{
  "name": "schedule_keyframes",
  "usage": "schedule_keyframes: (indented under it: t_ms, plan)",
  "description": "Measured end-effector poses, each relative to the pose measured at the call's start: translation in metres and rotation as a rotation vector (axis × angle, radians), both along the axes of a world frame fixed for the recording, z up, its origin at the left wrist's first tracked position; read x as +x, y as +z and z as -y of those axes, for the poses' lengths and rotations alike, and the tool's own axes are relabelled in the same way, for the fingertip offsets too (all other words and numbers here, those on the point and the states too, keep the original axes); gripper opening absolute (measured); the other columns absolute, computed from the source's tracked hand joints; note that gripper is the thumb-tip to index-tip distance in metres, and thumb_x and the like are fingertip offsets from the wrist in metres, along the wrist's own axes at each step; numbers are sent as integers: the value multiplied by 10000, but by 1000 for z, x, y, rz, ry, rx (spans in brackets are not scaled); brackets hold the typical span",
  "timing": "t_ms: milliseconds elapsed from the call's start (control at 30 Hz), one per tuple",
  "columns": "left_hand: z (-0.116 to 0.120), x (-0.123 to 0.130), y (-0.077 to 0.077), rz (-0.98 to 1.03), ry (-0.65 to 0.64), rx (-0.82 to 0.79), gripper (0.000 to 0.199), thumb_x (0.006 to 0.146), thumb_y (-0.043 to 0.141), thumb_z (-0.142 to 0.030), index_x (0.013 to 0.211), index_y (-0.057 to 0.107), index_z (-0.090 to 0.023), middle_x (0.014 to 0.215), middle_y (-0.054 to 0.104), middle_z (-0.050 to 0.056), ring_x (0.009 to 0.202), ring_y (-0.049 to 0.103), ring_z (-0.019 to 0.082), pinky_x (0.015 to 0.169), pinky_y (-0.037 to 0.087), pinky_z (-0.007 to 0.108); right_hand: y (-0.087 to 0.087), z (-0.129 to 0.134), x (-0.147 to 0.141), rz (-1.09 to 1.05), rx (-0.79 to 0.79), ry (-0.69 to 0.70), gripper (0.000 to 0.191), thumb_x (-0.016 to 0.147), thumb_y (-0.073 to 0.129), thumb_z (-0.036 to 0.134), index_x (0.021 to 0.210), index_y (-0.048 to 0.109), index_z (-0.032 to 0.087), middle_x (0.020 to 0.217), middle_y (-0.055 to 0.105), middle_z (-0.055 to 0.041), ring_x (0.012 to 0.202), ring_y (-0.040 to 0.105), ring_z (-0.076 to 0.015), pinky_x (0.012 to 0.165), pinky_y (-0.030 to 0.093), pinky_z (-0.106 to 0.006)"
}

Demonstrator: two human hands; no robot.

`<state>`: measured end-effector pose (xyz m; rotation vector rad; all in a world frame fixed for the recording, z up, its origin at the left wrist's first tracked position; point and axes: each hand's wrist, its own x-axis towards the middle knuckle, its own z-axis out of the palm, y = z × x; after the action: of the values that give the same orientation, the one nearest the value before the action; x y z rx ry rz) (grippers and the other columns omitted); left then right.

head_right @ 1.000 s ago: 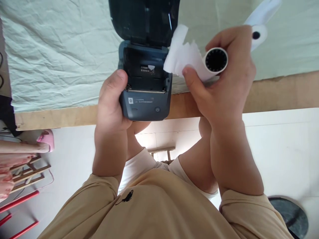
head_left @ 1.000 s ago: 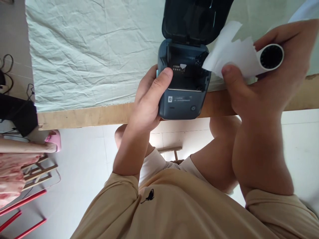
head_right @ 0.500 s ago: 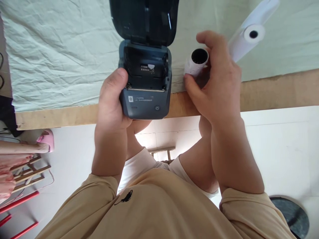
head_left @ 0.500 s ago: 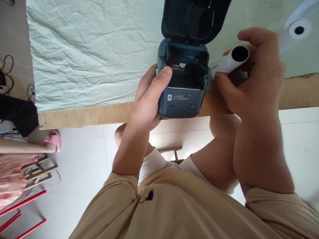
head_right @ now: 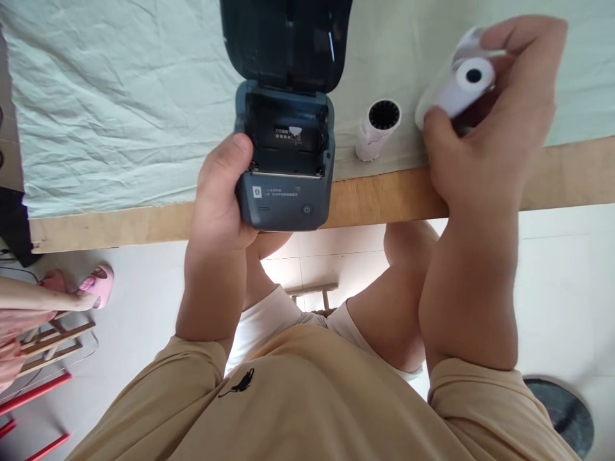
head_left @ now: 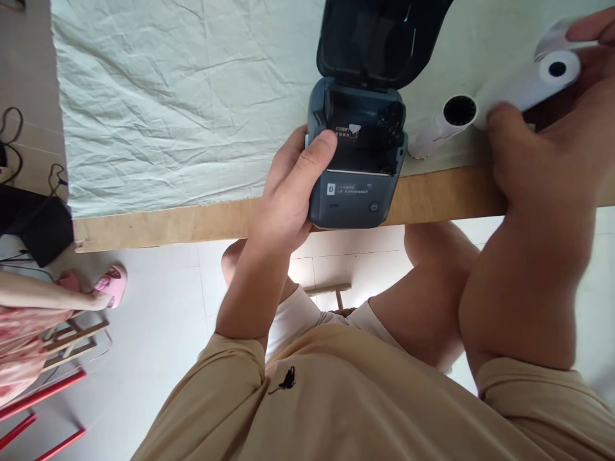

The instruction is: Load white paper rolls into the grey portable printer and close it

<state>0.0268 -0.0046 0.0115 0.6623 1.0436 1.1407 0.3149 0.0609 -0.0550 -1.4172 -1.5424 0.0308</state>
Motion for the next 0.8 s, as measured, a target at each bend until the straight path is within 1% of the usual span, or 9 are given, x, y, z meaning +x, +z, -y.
schedule_keyframes:
  t_ms: [100,200,300,367,433,533,600,700,800]
  plan:
    - [2,5,2,-2,92,16,510,856,753,-759,850,726,-250,844,667,37,764,675,170,565,499,291,5,4,-2,79,-117,14,392,750,764,245,1126,672,310,1058,632,-54,917,575,-252,764,437,-407]
    - [0,1,0,42,12,4,516,801,813,-750,874,728,-246,852,659,42,810,685,197,590,507,314,3,0,3,130,-120,-62,412,706,837,279,1084,678,305,1053,605,-51,968,578,-269,873,465,-453]
    - [-2,-8,0,43,-69,-1,551,777,838,-749,917,694,-237,835,621,30,757,621,168,651,539,332,0,-3,4,11,-80,-59,539,723,815,233,1232,668,328,1034,593,-50,911,573,-248,795,466,-417]
    - [-2,-9,1,-3,-54,9,558,813,811,-746,934,678,-218,818,602,25,784,621,161,728,563,332,1,-3,1,-30,-107,-71,527,701,832,213,1199,694,315,1052,602,-62,921,593,-253,773,477,-414]
    - [-1,-3,3,-24,-12,15,589,821,796,-760,941,675,-196,810,603,37,865,657,192,775,571,335,4,1,-2,-3,-119,-103,484,668,864,219,1123,723,306,1081,618,-66,951,613,-264,819,502,-440]
    - [3,13,6,-13,104,30,687,784,741,-865,896,668,-191,784,584,55,884,651,219,703,530,321,6,8,-4,-29,-103,-41,630,770,797,240,1370,662,374,1100,654,-49,943,643,-256,819,512,-432]
    - [6,21,8,-48,276,22,698,825,663,-898,844,656,-200,743,539,40,788,579,166,607,430,288,2,9,-2,-63,-102,37,660,834,728,228,1457,593,395,1119,681,-49,936,664,-253,807,511,-428]
    - [9,18,12,-25,218,-2,640,828,719,-847,874,667,-211,804,617,58,822,604,180,648,481,292,-6,4,1,8,-85,-1,544,761,801,199,1274,690,339,1158,643,-86,1044,669,-295,879,523,-473]
    - [10,5,20,62,-28,-32,446,871,809,-673,957,688,-252,1066,750,79,1045,687,229,882,605,337,-3,5,0,95,-86,-51,587,699,886,186,1243,701,307,1125,594,-79,1023,644,-285,886,534,-490]
